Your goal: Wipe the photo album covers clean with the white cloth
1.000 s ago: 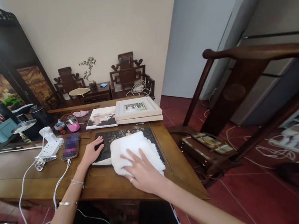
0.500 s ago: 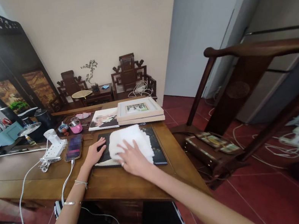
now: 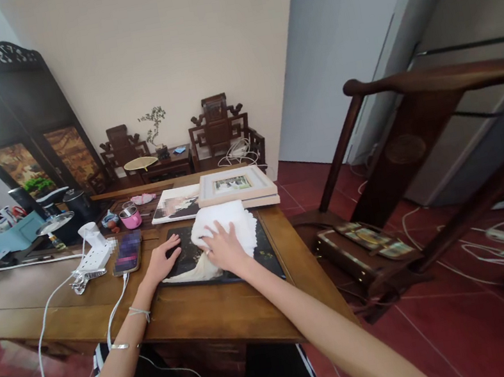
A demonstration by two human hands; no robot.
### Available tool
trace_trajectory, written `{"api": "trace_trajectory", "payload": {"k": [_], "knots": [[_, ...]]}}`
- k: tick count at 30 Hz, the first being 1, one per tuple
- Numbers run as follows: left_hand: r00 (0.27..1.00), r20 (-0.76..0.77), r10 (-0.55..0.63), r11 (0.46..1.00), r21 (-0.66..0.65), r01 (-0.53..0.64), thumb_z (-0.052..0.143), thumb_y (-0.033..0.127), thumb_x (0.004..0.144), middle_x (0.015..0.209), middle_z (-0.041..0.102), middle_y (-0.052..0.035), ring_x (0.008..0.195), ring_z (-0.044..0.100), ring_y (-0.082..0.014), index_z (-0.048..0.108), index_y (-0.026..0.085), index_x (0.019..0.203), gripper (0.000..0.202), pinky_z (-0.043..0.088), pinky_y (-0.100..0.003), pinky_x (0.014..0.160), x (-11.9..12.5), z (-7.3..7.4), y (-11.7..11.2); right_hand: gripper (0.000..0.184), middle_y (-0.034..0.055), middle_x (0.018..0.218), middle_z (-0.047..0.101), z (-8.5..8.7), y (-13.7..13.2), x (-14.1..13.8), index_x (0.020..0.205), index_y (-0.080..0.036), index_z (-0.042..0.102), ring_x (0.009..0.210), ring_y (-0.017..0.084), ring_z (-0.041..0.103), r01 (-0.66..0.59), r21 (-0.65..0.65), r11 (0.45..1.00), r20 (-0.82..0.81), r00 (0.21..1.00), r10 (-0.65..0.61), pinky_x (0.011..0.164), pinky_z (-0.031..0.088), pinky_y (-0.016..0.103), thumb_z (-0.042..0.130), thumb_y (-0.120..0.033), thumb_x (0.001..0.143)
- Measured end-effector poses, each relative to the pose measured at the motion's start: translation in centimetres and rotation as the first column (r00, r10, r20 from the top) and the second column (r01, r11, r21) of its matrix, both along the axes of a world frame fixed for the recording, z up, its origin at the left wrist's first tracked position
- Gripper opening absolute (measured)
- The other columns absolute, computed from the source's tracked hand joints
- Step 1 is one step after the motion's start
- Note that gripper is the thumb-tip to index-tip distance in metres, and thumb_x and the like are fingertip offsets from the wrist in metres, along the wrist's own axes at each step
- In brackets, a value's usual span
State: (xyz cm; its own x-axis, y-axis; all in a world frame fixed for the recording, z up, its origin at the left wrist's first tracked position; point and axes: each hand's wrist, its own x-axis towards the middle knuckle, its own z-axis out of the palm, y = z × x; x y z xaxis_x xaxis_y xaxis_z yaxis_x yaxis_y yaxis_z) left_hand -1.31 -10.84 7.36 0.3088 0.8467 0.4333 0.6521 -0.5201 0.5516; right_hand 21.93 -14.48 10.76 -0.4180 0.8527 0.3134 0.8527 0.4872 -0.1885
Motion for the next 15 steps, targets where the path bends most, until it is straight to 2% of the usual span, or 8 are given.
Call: {"api": "trace_trajectory", "payload": {"k": [2,6,8,11,15], "knots": [[1.0,-0.002,0.001,1.0,0.001,-0.001,0.056,0.027,0.089,0.133,0.061,-0.0135,0.131,0.053,-0.0272,0.07,0.012,0.118,0.035,0.038,-0.044,0.114,0.1,0.1,-0.1,0.035,0.0149,0.147,0.049,-0.3,-1.2,-0.2,0.123,-0.019,0.065,0.143,0.039,0.03,-0.084,0.007,0.996,0.003,0.996,0.084,0.108,0.022,0.071,0.043,-0.027,0.097],[1.0,0.006,-0.019,1.0,0.005,0.019,0.048,0.015,0.089,0.132,0.063,-0.0078,0.125,0.058,-0.0266,0.071,0.016,0.116,0.035,0.043,-0.043,0.11,0.2,0.5,-0.2,0.028,0.0051,0.14,0.059,-0.2,-3.3,0.0,0.114,-0.024,0.07,0.144,0.025,0.032,-0.338,-0.016,0.941,0.045,0.94,0.338,0.118,0.02,0.051,0.052,-0.033,0.094],[1.0,0.014,-0.021,1.0,0.003,0.021,0.044,0.009,0.087,0.131,0.064,-0.0048,0.122,0.061,-0.0258,0.071,0.019,0.117,0.041,0.045,-0.043,0.108,0.2,0.6,-0.2,0.027,0.0035,0.134,0.064,0.1,-3.1,0.4,0.114,-0.025,0.07,0.143,0.02,0.035,-0.384,-0.03,0.923,0.054,0.921,0.385,0.12,0.019,0.043,0.053,-0.033,0.094],[1.0,0.021,-0.007,1.0,-0.001,0.007,0.044,0.005,0.084,0.13,0.065,-0.0032,0.127,0.057,-0.0249,0.07,0.02,0.118,0.045,0.04,-0.044,0.112,0.1,0.4,0.1,0.032,0.0053,0.136,0.062,0.4,-1.9,1.1,0.12,-0.024,0.067,0.14,0.018,0.039,-0.308,-0.032,0.951,0.037,0.95,0.309,0.119,0.022,0.04,0.046,-0.035,0.098],[1.0,0.017,0.005,1.0,-0.004,-0.005,0.043,0.008,0.085,0.13,0.065,-0.0055,0.13,0.055,-0.022,0.07,0.017,0.115,0.042,0.037,-0.044,0.116,-0.2,-0.1,0.5,0.04,0.0167,0.14,0.057,0.2,-0.6,2.4,0.127,-0.018,0.063,0.137,0.028,0.043,-0.026,-0.028,0.999,0.011,1.0,0.027,0.114,0.027,0.053,0.039,-0.034,0.1]]}}
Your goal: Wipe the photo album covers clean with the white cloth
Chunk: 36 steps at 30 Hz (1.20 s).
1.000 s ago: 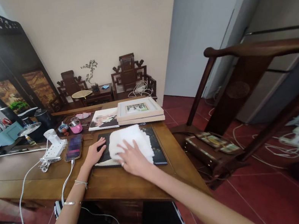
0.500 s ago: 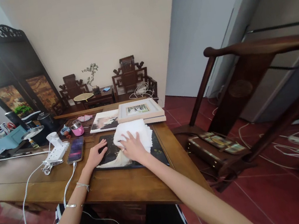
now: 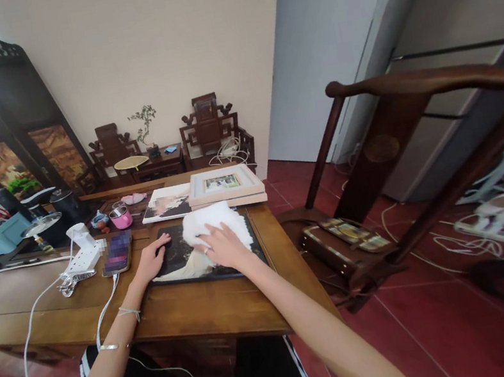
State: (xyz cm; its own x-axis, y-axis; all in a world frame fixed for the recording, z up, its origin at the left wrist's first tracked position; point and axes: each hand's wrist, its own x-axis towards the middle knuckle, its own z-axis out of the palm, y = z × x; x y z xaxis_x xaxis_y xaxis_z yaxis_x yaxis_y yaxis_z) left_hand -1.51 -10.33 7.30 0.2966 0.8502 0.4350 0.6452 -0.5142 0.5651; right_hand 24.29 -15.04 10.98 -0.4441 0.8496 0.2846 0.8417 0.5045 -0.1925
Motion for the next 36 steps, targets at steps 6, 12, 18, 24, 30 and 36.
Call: {"api": "trace_trajectory", "payload": {"k": [6,12,18,24,30,36], "knots": [[1.0,-0.002,0.006,1.0,0.001,-0.006,0.042,0.011,0.086,0.132,0.063,-0.0091,0.13,0.054,-0.0215,0.07,0.014,0.114,0.04,0.037,-0.043,0.116,0.0,-0.3,0.1,0.044,0.0234,0.135,0.058,-0.4,-0.3,-0.1,0.125,-0.013,0.063,0.14,0.042,0.032,0.219,-0.002,0.976,0.011,0.976,-0.219,0.105,0.023,0.071,0.033,-0.033,0.1],[1.0,0.002,0.009,1.0,-0.001,-0.009,0.042,0.01,0.086,0.132,0.064,-0.0065,0.13,0.055,-0.0211,0.071,0.017,0.114,0.041,0.037,-0.042,0.116,0.2,0.0,-0.3,0.037,0.0097,0.148,0.049,0.3,-4.3,-3.0,0.124,-0.022,0.065,0.144,0.035,0.028,-0.094,-0.023,0.995,0.037,0.995,0.095,0.112,0.022,0.065,0.041,-0.036,0.099],[1.0,0.028,0.001,1.0,-0.008,-0.001,0.043,0.012,0.086,0.131,0.064,-0.007,0.13,0.054,-0.022,0.071,0.017,0.113,0.039,0.037,-0.042,0.116,0.3,0.2,-0.6,0.027,0.0063,0.145,0.053,-0.2,-9.6,-0.3,0.106,-0.023,0.073,0.145,0.028,0.03,-0.32,-0.033,0.947,-0.013,0.947,0.32,0.118,0.02,0.058,0.049,-0.028,0.095],[0.996,0.088,0.004,1.0,-0.031,-0.001,0.044,0.012,0.084,0.13,0.065,-0.0094,0.131,0.054,-0.0232,0.071,0.015,0.111,0.038,0.036,-0.043,0.116,0.5,-0.1,-0.6,0.038,0.0188,0.137,0.059,-1.2,-7.8,5.4,0.11,-0.015,0.071,0.144,0.034,0.032,0.031,-0.031,0.999,0.028,0.999,-0.03,0.113,0.025,0.062,0.037,-0.028,0.098],[0.988,0.156,0.016,0.998,-0.059,-0.007,0.042,0.012,0.083,0.133,0.064,-0.0038,0.131,0.054,-0.0202,0.068,0.018,0.12,0.046,0.035,-0.038,0.117,0.5,0.1,-0.5,0.041,0.026,0.144,0.049,0.0,-3.7,0.1,0.122,-0.01,0.064,0.138,0.05,0.03,0.148,-0.061,0.987,0.045,0.988,-0.145,0.094,0.026,0.082,0.034,-0.024,0.098],[0.978,0.206,0.04,0.999,-0.038,-0.033,0.025,0.026,0.097,0.142,0.055,-0.0103,0.134,0.051,-0.0202,0.052,0.01,0.138,0.052,0.038,-0.036,0.114,0.3,0.4,-0.4,0.031,0.003,0.15,0.048,0.8,-5.8,-6.3,0.12,-0.026,0.067,0.146,0.032,0.026,-0.252,-0.08,0.964,0.02,0.967,0.254,0.115,0.021,0.062,0.048,-0.033,0.096]]}}
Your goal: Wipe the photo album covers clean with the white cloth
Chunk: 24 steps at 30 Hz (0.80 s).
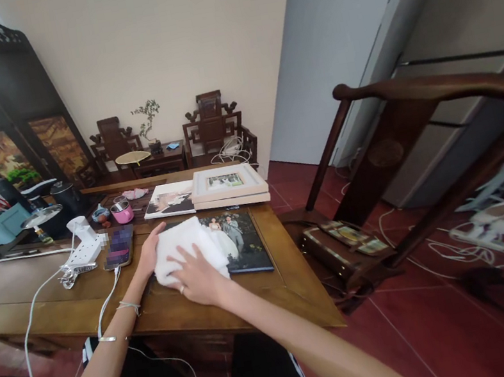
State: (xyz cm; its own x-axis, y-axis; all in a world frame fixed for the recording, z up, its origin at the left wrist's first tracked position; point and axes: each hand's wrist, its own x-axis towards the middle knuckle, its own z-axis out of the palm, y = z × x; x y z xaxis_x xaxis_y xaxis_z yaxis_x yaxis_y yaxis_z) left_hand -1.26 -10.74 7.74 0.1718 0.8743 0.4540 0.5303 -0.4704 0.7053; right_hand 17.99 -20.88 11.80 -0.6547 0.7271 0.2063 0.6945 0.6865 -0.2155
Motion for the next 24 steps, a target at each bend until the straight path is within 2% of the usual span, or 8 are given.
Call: {"api": "trace_trajectory", "payload": {"k": [3,7,10,13,16,19,22,24], "knots": [[1.0,-0.02,0.009,1.0,0.002,-0.009,0.025,0.034,0.101,0.142,0.055,-0.0119,0.133,0.051,-0.0217,0.049,0.011,0.14,0.052,0.037,-0.038,0.115,0.2,-0.3,-0.1,0.03,0.0024,0.15,0.048,-0.3,-2.3,1.4,0.117,-0.024,0.069,0.147,0.031,0.024,-0.059,-0.004,0.998,-0.017,0.998,0.059,0.118,0.019,0.06,0.048,-0.028,0.096],[0.996,-0.087,-0.02,1.0,0.0,0.02,0.048,0.034,0.094,0.135,0.061,-0.0107,0.133,0.051,-0.0263,0.064,0.015,0.125,0.04,0.036,-0.042,0.116,0.5,-0.7,-0.1,0.032,0.0077,0.146,0.052,-1.2,-3.8,6.1,0.114,-0.021,0.071,0.146,0.027,0.028,0.067,-0.004,0.998,-0.084,0.994,-0.067,0.119,0.02,0.057,0.044,-0.025,0.097],[0.992,-0.117,-0.038,0.999,0.014,0.04,0.05,0.028,0.091,0.131,0.064,-0.01,0.134,0.05,-0.0264,0.069,0.016,0.117,0.034,0.035,-0.043,0.116,0.6,-0.7,-0.1,0.034,0.0163,0.143,0.054,-1.7,-2.8,9.1,0.112,-0.016,0.071,0.145,0.029,0.031,0.228,-0.015,0.974,-0.106,0.968,-0.228,0.118,0.021,0.057,0.042,-0.028,0.098],[0.989,-0.141,-0.048,0.998,0.032,0.053,0.052,0.025,0.088,0.13,0.065,-0.0118,0.135,0.048,-0.0277,0.07,0.014,0.115,0.034,0.038,-0.045,0.114,0.6,-0.5,-0.3,0.038,0.0185,0.137,0.059,-1.9,-0.1,10.0,0.115,-0.014,0.068,0.143,0.033,0.034,0.339,-0.041,0.94,-0.13,0.931,-0.341,0.116,0.022,0.061,0.037,-0.029,0.1],[0.985,-0.161,-0.058,0.997,0.048,0.067,0.053,0.024,0.088,0.127,0.066,-0.013,0.134,0.049,-0.0281,0.072,0.013,0.113,0.034,0.04,-0.045,0.112,0.6,-0.3,-0.6,0.035,0.0149,0.133,0.061,-1.5,3.7,8.0,0.122,-0.017,0.063,0.133,0.031,0.047,0.4,-0.087,0.912,-0.182,0.894,-0.409,0.112,0.031,0.059,0.04,-0.033,0.101],[0.982,-0.178,-0.064,0.996,0.055,0.075,0.052,0.022,0.088,0.121,0.07,-0.0102,0.127,0.056,-0.0268,0.073,0.015,0.11,0.031,0.043,-0.045,0.11,0.7,-0.1,-0.8,0.034,0.0099,0.131,0.058,-0.5,7.4,3.8,0.124,-0.02,0.058,0.112,0.024,0.06,0.398,-0.131,0.908,-0.238,0.876,-0.418,0.094,0.051,0.048,0.058,-0.037,0.095],[0.978,-0.2,-0.056,0.996,0.063,0.07,0.053,0.02,0.087,0.118,0.071,-0.0073,0.122,0.06,-0.0267,0.075,0.018,0.107,0.03,0.046,-0.043,0.108,0.6,0.2,-1.0,0.034,0.009,0.127,0.059,0.4,9.9,-0.3,0.123,-0.02,0.058,0.105,0.022,0.062,0.338,-0.168,0.926,-0.291,0.881,-0.374,0.087,0.054,0.044,0.059,-0.037,0.094],[0.975,-0.217,-0.052,0.995,0.067,0.068,0.053,0.018,0.087,0.117,0.072,-0.0057,0.117,0.064,-0.0264,0.076,0.021,0.106,0.029,0.048,-0.042,0.105,0.6,0.3,-1.1,0.034,0.009,0.126,0.06,0.7,10.8,-1.8,0.123,-0.019,0.058,0.105,0.023,0.062,0.292,-0.19,0.938,-0.315,0.886,-0.34,0.087,0.054,0.044,0.059,-0.037,0.094]]}}
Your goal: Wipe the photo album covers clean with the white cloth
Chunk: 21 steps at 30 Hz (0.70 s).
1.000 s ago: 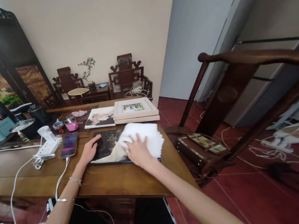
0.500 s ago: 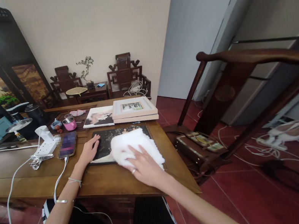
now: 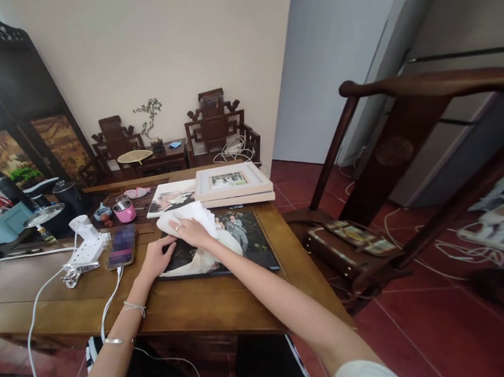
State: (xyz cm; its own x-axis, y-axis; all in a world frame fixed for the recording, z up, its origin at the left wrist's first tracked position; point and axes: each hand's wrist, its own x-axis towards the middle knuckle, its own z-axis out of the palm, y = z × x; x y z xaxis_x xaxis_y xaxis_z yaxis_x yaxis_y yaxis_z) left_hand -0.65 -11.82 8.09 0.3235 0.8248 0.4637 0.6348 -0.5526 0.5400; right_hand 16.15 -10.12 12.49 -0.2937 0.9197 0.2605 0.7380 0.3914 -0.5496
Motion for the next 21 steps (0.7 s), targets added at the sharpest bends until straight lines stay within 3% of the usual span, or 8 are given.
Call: {"api": "trace_trajectory", "payload": {"k": [2,4,9,12,14,16,19,21], "knots": [[1.0,-0.009,0.004,1.0,0.004,-0.004,0.053,0.017,0.087,0.118,0.072,-0.0051,0.113,0.067,-0.0259,0.076,0.022,0.106,0.029,0.05,-0.042,0.103,0.0,0.1,0.0,0.034,0.0089,0.126,0.06,0.0,0.2,0.1,0.123,-0.019,0.058,0.105,0.023,0.062,-0.027,-0.012,1.0,-0.02,0.999,0.026,0.087,0.054,0.044,0.059,-0.037,0.094],[1.0,-0.005,0.01,1.0,0.006,-0.01,0.053,0.017,0.088,0.12,0.071,-0.0063,0.116,0.066,-0.0258,0.075,0.02,0.109,0.03,0.048,-0.042,0.105,0.0,0.0,0.0,0.033,0.0088,0.126,0.06,-0.3,-0.1,2.0,0.123,-0.02,0.058,0.105,0.023,0.062,-0.028,-0.025,0.999,-0.023,0.999,0.028,0.087,0.054,0.044,0.059,-0.037,0.094],[0.999,0.033,0.016,1.0,-0.002,-0.015,0.053,0.02,0.088,0.122,0.069,-0.0094,0.124,0.06,-0.0249,0.073,0.015,0.112,0.031,0.044,-0.043,0.11,0.1,-0.4,0.2,0.035,0.008,0.123,0.061,-1.2,-1.6,10.5,0.122,-0.018,0.059,0.103,0.024,0.063,0.069,-0.037,0.997,0.043,0.997,-0.067,0.086,0.055,0.044,0.06,-0.038,0.093],[0.999,0.049,0.017,1.0,-0.009,-0.016,0.053,0.021,0.088,0.122,0.069,-0.0098,0.124,0.06,-0.0243,0.073,0.015,0.112,0.031,0.043,-0.042,0.111,0.1,-0.5,0.3,0.03,0.0116,0.129,0.06,-2.1,-3.9,14.3,0.12,-0.017,0.061,0.117,0.028,0.058,0.149,0.02,0.989,0.095,0.984,-0.15,0.099,0.046,0.054,0.054,-0.035,0.096],[0.998,0.054,0.014,1.0,-0.015,-0.014,0.053,0.022,0.088,0.122,0.069,-0.0089,0.124,0.06,-0.0242,0.073,0.016,0.111,0.031,0.043,-0.042,0.111,0.1,-0.5,0.3,0.03,0.0161,0.131,0.061,-2.8,-6.6,15.2,0.113,-0.016,0.066,0.131,0.032,0.049,0.144,0.064,0.988,0.126,0.98,-0.151,0.111,0.031,0.061,0.043,-0.03,0.099],[0.998,0.059,0.007,1.0,-0.02,-0.006,0.054,0.023,0.088,0.122,0.069,-0.008,0.123,0.06,-0.0241,0.073,0.017,0.111,0.031,0.043,-0.042,0.111,0.1,-0.5,0.4,0.033,0.0171,0.131,0.063,-3.4,-10.1,15.0,0.104,-0.015,0.07,0.14,0.032,0.038,0.09,0.102,0.991,0.158,0.982,-0.106,0.118,0.017,0.06,0.04,-0.029,0.098],[0.998,0.068,-0.004,1.0,-0.026,0.006,0.055,0.025,0.088,0.122,0.069,-0.0087,0.123,0.06,-0.0248,0.074,0.016,0.11,0.031,0.044,-0.042,0.111,0.0,-0.4,0.5,0.035,0.0141,0.139,0.058,-3.8,-15.3,14.1,0.092,-0.019,0.072,0.144,0.028,0.034,-0.028,0.137,0.99,0.203,0.979,0.0,0.12,0.014,0.057,0.039,-0.031,0.098],[0.997,0.072,-0.009,0.999,-0.03,0.011,0.055,0.026,0.088,0.122,0.069,-0.0095,0.123,0.06,-0.0256,0.074,0.015,0.11,0.031,0.043,-0.043,0.111,-0.1,-0.4,0.5,0.037,0.014,0.142,0.056,-3.6,-17.3,13.8,0.09,-0.02,0.072,0.143,0.027,0.036,-0.108,0.159,0.981,0.234,0.97,0.069,0.12,0.017,0.057,0.038,-0.031,0.099]]}}
